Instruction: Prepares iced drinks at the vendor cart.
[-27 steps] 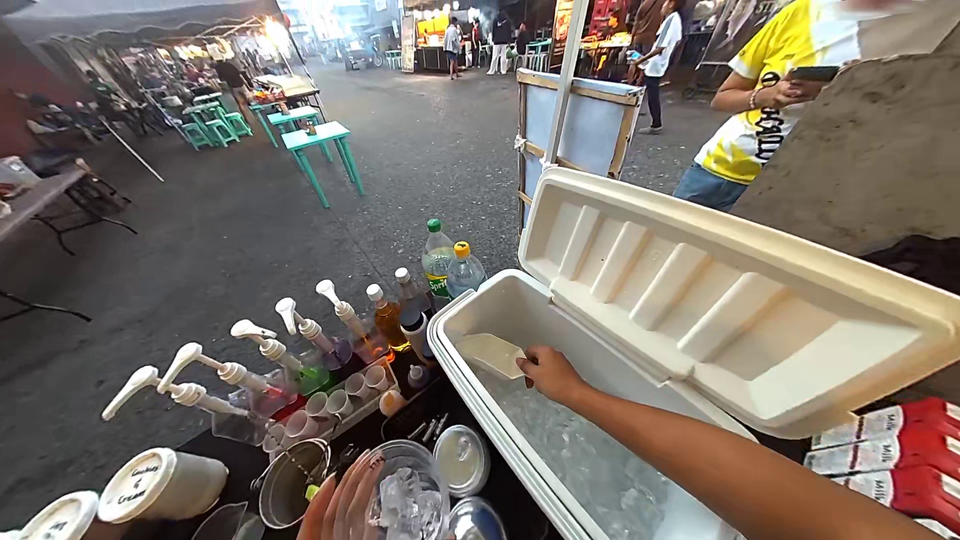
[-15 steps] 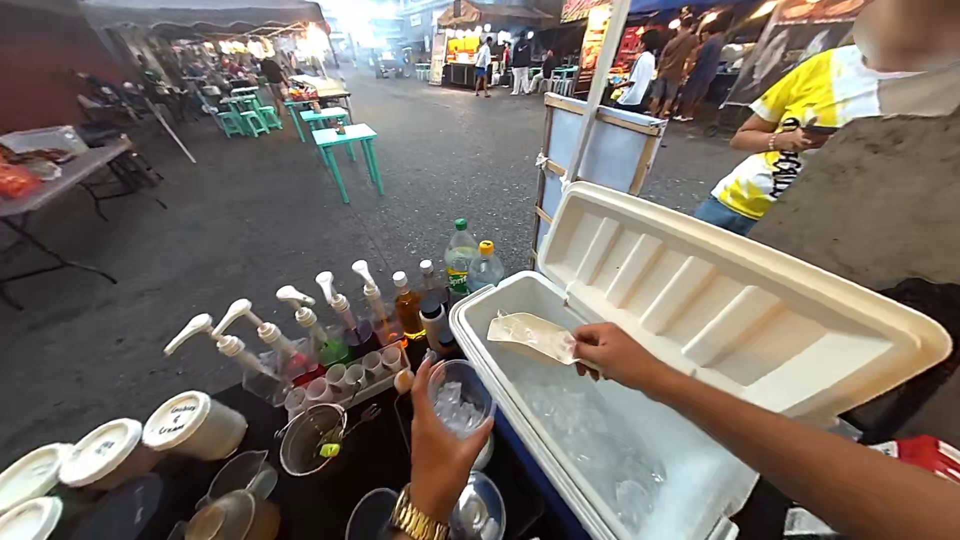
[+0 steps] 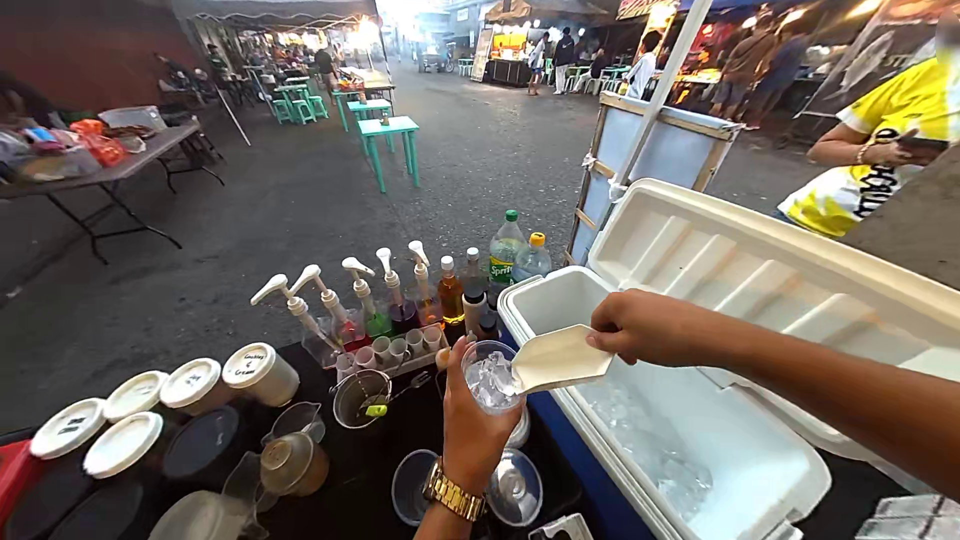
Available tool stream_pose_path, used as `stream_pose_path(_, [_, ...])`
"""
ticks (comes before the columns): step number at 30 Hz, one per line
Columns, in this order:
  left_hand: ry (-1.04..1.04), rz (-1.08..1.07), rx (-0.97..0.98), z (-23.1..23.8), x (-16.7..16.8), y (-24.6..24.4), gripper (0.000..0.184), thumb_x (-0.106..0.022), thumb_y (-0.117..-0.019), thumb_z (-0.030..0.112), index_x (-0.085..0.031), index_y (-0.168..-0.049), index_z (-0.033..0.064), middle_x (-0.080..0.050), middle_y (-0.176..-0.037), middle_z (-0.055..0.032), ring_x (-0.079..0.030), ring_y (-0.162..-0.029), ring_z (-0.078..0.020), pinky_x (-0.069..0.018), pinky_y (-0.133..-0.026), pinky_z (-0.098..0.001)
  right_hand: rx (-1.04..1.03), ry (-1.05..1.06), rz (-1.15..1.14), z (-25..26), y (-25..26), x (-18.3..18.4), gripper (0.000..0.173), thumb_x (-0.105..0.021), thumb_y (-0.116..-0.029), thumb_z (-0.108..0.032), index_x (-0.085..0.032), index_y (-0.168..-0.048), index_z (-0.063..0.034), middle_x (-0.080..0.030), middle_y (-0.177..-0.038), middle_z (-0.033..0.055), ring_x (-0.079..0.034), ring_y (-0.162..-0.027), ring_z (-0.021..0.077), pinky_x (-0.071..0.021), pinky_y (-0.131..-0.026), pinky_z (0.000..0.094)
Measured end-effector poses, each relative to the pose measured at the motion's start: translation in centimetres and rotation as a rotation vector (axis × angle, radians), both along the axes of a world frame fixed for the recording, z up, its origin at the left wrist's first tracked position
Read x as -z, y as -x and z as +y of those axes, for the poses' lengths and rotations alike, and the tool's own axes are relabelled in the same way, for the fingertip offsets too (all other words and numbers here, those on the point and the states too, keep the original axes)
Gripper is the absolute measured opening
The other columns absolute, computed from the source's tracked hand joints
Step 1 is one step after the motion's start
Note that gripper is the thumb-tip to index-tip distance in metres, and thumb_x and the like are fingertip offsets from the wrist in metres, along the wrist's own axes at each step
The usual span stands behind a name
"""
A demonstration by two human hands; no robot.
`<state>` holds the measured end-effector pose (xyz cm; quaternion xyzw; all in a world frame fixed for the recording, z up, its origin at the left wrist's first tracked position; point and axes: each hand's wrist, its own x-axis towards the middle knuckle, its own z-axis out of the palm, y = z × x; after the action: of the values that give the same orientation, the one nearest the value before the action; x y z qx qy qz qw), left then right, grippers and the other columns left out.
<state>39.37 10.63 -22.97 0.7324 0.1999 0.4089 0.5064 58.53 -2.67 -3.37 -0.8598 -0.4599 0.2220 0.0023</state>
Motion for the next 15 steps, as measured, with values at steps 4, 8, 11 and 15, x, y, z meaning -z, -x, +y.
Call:
stream_pose_path(4, [0.059,-0.049,-0.029,-0.2,0.1,0.6,0.117,-0.095,-0.0591,0.023,-0.030,-0.152,-0.0050,-0.056,-0.141,-0.0227,-0.059,-0.130,-0.0239,-0.0530,-0.106,-0.0374,0.021,0.036,-0.055,1.2,0.5,-1.7,0.035,-0.060,-0.1050,-0.027,-0.069,-0.076,-0.0098,-0.066,-0.063,0.0024,-0.063,-0.055,0.0153,-0.0545,-0.058,0.0376])
stream_pose_path(8, [0.102,-0.096,-0.028,-1.0,0.0,0.7,0.115,-0.095,-0.0612,0.024,-0.030,-0.150,-0.0078,-0.054,-0.142,-0.0245,-0.057,-0.131,-0.0251,-0.0519,-0.107,-0.0382,0.061,-0.019,0.001,0.4,-1.4,-3.4,0.038,-0.058,-0.1064,-0.023,-0.067,-0.074,-0.0058,-0.064,-0.062,0.0048,-0.060,-0.054,0.0158,-0.0519,-0.057,0.0362])
stream_pose_path(11, [0.116,-0.112,-0.028,-1.6,0.1,0.7,0.112,-0.094,-0.0613,0.025,-0.033,-0.149,-0.0080,-0.056,-0.141,-0.0236,-0.057,-0.130,-0.0236,-0.0520,-0.106,-0.0370,0.225,0.012,0.031,-0.3,-3.7,-3.6,0.038,-0.053,-0.1087,-0.023,-0.065,-0.080,-0.0015,-0.062,-0.065,0.0081,-0.057,-0.053,0.0174,-0.0491,-0.056,0.0356])
stream_pose_path(15, [0.113,-0.152,-0.011,-2.3,0.2,0.5,0.113,-0.094,-0.0615,0.023,-0.030,-0.149,-0.0103,-0.056,-0.139,-0.0245,-0.058,-0.129,-0.0234,-0.0529,-0.106,-0.0351,0.314,0.072,-0.093,-1.0,-8.5,2.5,0.038,-0.050,-0.1085,-0.023,-0.068,-0.087,0.0026,-0.068,-0.078,0.0177,-0.067,-0.073,0.0314,-0.0539,-0.073,0.0539])
